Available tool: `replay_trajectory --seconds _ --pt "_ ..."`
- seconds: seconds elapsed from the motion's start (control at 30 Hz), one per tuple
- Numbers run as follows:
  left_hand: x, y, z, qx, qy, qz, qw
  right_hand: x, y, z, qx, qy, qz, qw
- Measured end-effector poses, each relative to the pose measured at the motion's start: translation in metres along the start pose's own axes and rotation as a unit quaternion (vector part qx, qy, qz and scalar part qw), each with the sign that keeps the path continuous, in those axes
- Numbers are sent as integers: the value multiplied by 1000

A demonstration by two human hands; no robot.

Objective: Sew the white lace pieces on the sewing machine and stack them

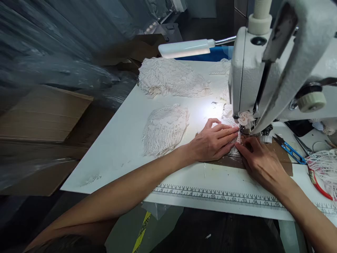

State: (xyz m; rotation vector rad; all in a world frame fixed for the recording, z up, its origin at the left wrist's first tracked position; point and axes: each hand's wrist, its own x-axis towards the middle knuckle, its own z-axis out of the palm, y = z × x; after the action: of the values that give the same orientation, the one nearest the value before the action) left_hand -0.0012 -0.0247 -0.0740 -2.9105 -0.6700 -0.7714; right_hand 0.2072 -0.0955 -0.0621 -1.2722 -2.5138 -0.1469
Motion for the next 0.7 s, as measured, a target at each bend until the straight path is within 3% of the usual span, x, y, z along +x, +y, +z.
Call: replay_trajectory --seconds 0.27,0.47,0.7 --pt "0 0 1 -23 -31 -14 999 -1 2 1 38 30 -3 999" --pt "0 -3 0 -39 -23 -11 999 -1 3 0 48 31 4 998" --pt "0 -5 0 -57 -63 -19 996 -3 7 4 61 24 17 998"
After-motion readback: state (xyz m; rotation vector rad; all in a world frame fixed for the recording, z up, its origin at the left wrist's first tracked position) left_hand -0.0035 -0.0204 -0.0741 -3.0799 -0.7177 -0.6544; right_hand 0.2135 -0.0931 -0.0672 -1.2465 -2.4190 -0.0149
